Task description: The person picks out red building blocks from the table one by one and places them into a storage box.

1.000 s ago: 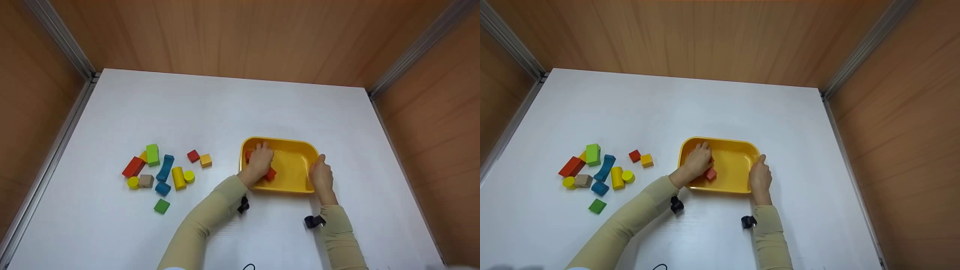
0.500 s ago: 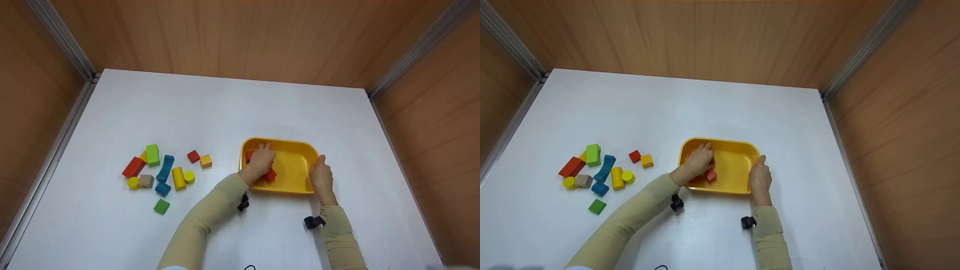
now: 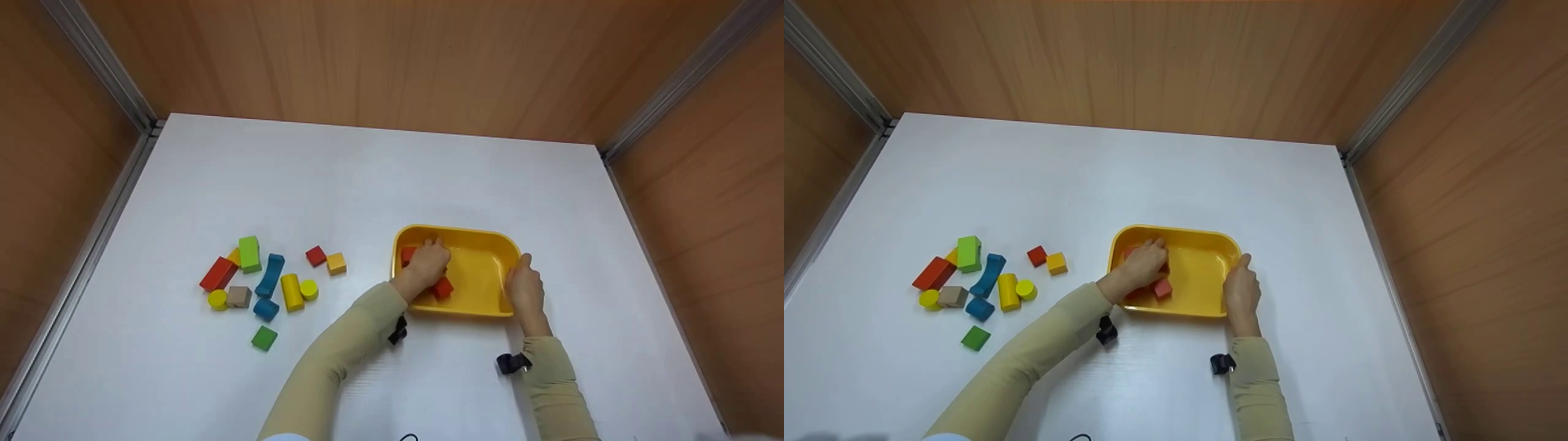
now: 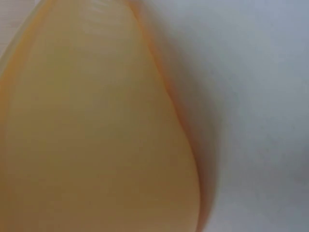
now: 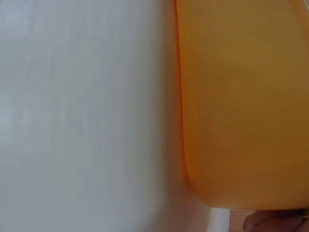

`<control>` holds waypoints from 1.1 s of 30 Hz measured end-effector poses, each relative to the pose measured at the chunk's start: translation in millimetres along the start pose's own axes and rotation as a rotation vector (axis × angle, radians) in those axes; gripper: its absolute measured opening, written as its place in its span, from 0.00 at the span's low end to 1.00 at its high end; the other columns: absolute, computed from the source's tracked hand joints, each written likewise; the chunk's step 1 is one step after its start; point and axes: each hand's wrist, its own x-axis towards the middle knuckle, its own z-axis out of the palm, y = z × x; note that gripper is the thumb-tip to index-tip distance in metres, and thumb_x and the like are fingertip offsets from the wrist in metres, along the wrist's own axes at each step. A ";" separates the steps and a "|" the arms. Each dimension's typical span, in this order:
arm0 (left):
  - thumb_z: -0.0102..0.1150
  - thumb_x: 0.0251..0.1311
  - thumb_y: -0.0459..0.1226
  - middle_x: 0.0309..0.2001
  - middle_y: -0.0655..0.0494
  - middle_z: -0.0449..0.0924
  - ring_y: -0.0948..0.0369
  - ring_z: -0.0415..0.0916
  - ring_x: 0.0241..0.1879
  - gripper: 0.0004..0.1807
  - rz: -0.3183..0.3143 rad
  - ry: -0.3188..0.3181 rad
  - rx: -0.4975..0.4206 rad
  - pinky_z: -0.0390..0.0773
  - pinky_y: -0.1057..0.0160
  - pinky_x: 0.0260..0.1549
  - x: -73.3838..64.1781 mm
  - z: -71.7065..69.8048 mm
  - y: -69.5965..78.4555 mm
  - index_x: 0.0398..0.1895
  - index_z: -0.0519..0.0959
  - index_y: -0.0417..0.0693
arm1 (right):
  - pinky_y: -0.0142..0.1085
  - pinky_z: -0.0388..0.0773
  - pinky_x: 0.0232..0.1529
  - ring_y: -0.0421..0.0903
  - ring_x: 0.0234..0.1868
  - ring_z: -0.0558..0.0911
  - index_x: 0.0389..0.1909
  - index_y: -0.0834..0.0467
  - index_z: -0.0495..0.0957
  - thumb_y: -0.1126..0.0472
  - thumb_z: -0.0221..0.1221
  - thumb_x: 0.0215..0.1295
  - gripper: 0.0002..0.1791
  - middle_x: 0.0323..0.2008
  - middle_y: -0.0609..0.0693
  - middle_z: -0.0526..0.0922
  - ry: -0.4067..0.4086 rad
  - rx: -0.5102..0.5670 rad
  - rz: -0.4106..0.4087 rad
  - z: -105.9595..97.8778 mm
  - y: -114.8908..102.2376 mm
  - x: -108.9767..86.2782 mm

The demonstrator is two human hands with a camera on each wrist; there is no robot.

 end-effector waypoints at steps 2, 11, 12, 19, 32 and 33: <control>0.54 0.57 0.39 0.44 0.48 0.72 0.54 0.70 0.39 0.10 0.001 -0.019 -0.001 0.75 0.61 0.37 0.3 -0.2 0.0 0.38 0.79 0.44 | 0.40 0.68 0.13 0.53 0.17 0.74 0.45 0.68 0.58 0.65 0.42 0.64 0.12 0.21 0.64 0.73 0.003 -0.002 0.014 0.2 0.0 0.2; 0.52 0.58 0.41 0.41 0.49 0.73 0.54 0.70 0.36 0.11 0.004 -0.069 -0.031 0.73 0.60 0.39 0.3 -0.5 -1.3 0.39 0.77 0.44 | 0.39 0.68 0.14 0.52 0.17 0.74 0.48 0.69 0.57 0.64 0.41 0.65 0.15 0.22 0.63 0.73 -0.005 0.005 0.014 -0.3 0.0 0.0; 0.52 0.58 0.40 0.41 0.49 0.73 0.54 0.70 0.36 0.11 0.007 -0.065 -0.035 0.73 0.60 0.39 -0.2 -0.7 -1.4 0.38 0.77 0.43 | 0.39 0.68 0.13 0.52 0.17 0.74 0.49 0.69 0.57 0.64 0.41 0.65 0.15 0.22 0.63 0.74 -0.008 0.006 0.015 -0.4 -0.1 0.0; 0.51 0.59 0.41 0.40 0.48 0.73 0.54 0.72 0.37 0.13 0.027 -0.029 -0.023 0.73 0.59 0.39 -5.9 -3.9 -1.5 0.41 0.76 0.42 | 0.40 0.68 0.14 0.53 0.18 0.74 0.49 0.68 0.57 0.64 0.41 0.65 0.16 0.23 0.64 0.74 -0.014 0.004 0.019 -1.2 -0.6 -0.4; 0.56 0.55 0.42 0.37 0.49 0.72 0.56 0.72 0.36 0.16 -0.005 0.119 -0.033 0.77 0.61 0.31 -18.9 -13.4 -1.8 0.41 0.76 0.40 | 0.41 0.68 0.14 0.53 0.18 0.74 0.46 0.69 0.58 0.65 0.42 0.65 0.13 0.23 0.64 0.74 0.003 -0.011 0.007 -0.3 -0.5 0.9; 0.56 0.55 0.42 0.36 0.50 0.73 0.56 0.72 0.35 0.15 -0.008 0.137 -0.035 0.77 0.61 0.31 -20.2 -14.3 -2.2 0.40 0.76 0.40 | 0.41 0.68 0.14 0.53 0.18 0.74 0.46 0.69 0.58 0.65 0.42 0.65 0.13 0.23 0.65 0.74 -0.001 -0.011 0.011 -0.2 -0.5 1.1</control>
